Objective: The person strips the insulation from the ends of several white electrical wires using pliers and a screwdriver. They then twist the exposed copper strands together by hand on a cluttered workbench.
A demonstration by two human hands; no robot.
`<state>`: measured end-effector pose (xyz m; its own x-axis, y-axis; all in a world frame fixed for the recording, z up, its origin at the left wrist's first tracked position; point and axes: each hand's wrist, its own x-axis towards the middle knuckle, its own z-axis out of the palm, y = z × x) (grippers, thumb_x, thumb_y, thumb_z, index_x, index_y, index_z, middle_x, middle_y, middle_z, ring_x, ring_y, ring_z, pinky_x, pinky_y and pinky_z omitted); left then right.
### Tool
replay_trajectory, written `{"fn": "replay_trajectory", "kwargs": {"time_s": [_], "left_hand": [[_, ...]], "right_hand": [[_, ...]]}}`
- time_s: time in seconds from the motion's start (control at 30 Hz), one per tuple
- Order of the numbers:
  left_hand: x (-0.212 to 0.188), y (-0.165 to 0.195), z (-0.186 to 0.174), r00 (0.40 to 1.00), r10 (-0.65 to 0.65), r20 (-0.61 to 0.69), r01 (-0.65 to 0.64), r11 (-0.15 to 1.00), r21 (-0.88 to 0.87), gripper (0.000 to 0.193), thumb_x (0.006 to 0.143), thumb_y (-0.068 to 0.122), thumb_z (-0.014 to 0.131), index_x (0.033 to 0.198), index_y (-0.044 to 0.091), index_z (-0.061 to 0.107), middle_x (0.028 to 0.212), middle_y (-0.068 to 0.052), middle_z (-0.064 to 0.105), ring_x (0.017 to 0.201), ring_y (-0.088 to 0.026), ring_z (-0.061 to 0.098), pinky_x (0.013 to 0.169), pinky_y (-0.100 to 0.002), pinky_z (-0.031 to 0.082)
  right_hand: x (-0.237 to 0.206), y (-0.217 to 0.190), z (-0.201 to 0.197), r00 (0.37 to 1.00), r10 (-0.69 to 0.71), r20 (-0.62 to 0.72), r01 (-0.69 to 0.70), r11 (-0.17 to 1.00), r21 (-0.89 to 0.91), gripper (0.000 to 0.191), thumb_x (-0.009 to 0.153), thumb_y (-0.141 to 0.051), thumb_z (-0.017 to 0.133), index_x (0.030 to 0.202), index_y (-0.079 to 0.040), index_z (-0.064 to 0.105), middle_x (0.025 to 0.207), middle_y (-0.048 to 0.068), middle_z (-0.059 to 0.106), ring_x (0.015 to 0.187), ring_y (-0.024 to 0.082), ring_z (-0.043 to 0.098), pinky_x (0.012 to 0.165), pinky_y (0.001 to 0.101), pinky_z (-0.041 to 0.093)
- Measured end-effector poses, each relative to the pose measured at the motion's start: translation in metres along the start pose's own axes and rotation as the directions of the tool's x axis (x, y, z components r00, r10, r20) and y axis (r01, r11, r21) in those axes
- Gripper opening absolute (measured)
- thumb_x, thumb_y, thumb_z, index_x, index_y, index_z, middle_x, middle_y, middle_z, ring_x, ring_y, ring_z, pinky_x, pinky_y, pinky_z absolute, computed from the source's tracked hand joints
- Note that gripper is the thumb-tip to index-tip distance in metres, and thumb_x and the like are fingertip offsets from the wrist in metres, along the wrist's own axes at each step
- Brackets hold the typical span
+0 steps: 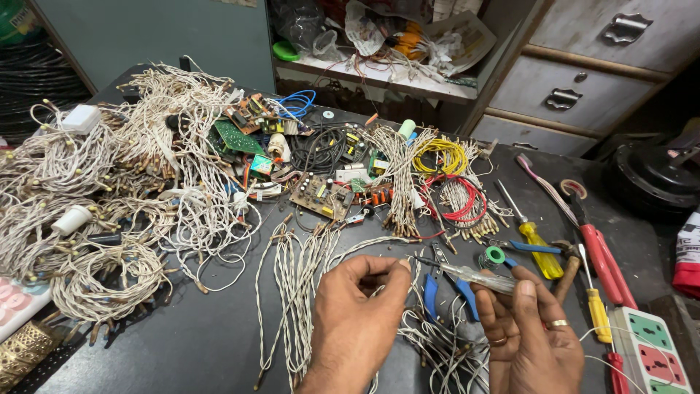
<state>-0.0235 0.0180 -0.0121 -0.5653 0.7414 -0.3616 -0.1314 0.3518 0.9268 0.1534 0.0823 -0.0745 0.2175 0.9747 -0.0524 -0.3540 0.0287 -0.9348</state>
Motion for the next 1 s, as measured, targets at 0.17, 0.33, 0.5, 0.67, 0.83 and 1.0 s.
{"fn": "replay_trajectory", "kwargs": {"time_s": [0.17, 0.33, 0.5, 0.67, 0.83, 1.0], "left_hand": [[0.000, 0.000, 0.001, 1.000, -0.030, 0.004, 0.030, 1.000, 0.005, 0.030, 0.081, 0.035, 0.078, 0.095, 0.008, 0.081, 0.074, -0.003, 0.079, 0.065, -0.010, 0.070, 0.066, -0.028, 0.055], [0.000, 0.000, 0.000, 1.000, -0.025, 0.005, 0.025, 1.000, 0.006, 0.031, 0.081, 0.035, 0.078, 0.096, 0.008, 0.082, 0.073, -0.003, 0.079, 0.065, -0.011, 0.070, 0.066, -0.028, 0.055], [0.000, 0.001, 0.000, 1.000, -0.016, 0.007, 0.016, 1.000, 0.013, 0.031, 0.081, 0.035, 0.078, 0.096, 0.008, 0.081, 0.073, -0.003, 0.079, 0.065, -0.011, 0.071, 0.066, -0.028, 0.056], [0.001, -0.002, 0.000, 1.000, -0.026, 0.010, 0.026, 1.000, 0.017, 0.032, 0.081, 0.035, 0.078, 0.096, 0.008, 0.082, 0.073, -0.003, 0.078, 0.065, -0.011, 0.071, 0.067, -0.028, 0.055], [0.006, -0.011, 0.004, 0.998, 0.044, 0.040, -0.040, 0.995, -0.090, 0.031, 0.082, 0.033, 0.078, 0.090, 0.003, 0.082, 0.071, -0.004, 0.077, 0.063, -0.010, 0.067, 0.062, -0.028, 0.054], [0.010, -0.018, 0.006, 0.994, 0.093, 0.058, -0.082, 0.983, -0.167, 0.028, 0.080, 0.026, 0.076, 0.090, 0.001, 0.081, 0.071, -0.003, 0.077, 0.063, -0.008, 0.066, 0.062, -0.025, 0.053]], "right_hand": [[0.000, -0.002, 0.000, 1.000, 0.029, -0.006, -0.029, 0.999, -0.017, 0.031, 0.106, -0.015, 0.056, 0.126, 0.007, 0.057, 0.101, 0.025, 0.071, 0.094, 0.032, 0.075, 0.081, 0.0359, 0.064], [0.000, -0.002, 0.001, 0.999, 0.032, -0.002, -0.032, 0.999, -0.017, 0.031, 0.106, -0.016, 0.056, 0.126, 0.007, 0.057, 0.101, 0.024, 0.071, 0.094, 0.032, 0.075, 0.081, 0.0358, 0.063], [0.000, -0.001, 0.000, 0.999, 0.041, 0.003, -0.041, 0.999, -0.016, 0.032, 0.106, -0.016, 0.055, 0.127, 0.007, 0.056, 0.101, 0.025, 0.071, 0.095, 0.033, 0.075, 0.082, 0.0363, 0.063], [0.004, 0.004, -0.005, 0.998, 0.050, 0.034, -0.050, 0.999, 0.003, 0.033, 0.105, -0.017, 0.055, 0.128, 0.007, 0.056, 0.104, 0.025, 0.070, 0.097, 0.033, 0.074, 0.084, 0.0378, 0.062], [0.008, 0.011, -0.011, 0.994, 0.087, 0.065, -0.090, 0.995, 0.045, 0.035, 0.105, -0.018, 0.056, 0.128, 0.008, 0.056, 0.107, 0.023, 0.071, 0.099, 0.032, 0.073, 0.086, 0.0372, 0.062], [0.011, 0.014, -0.014, 0.992, 0.097, 0.081, -0.102, 0.993, 0.054, 0.037, 0.104, -0.018, 0.057, 0.129, 0.009, 0.056, 0.106, 0.023, 0.070, 0.100, 0.032, 0.073, 0.087, 0.0367, 0.062]]}}
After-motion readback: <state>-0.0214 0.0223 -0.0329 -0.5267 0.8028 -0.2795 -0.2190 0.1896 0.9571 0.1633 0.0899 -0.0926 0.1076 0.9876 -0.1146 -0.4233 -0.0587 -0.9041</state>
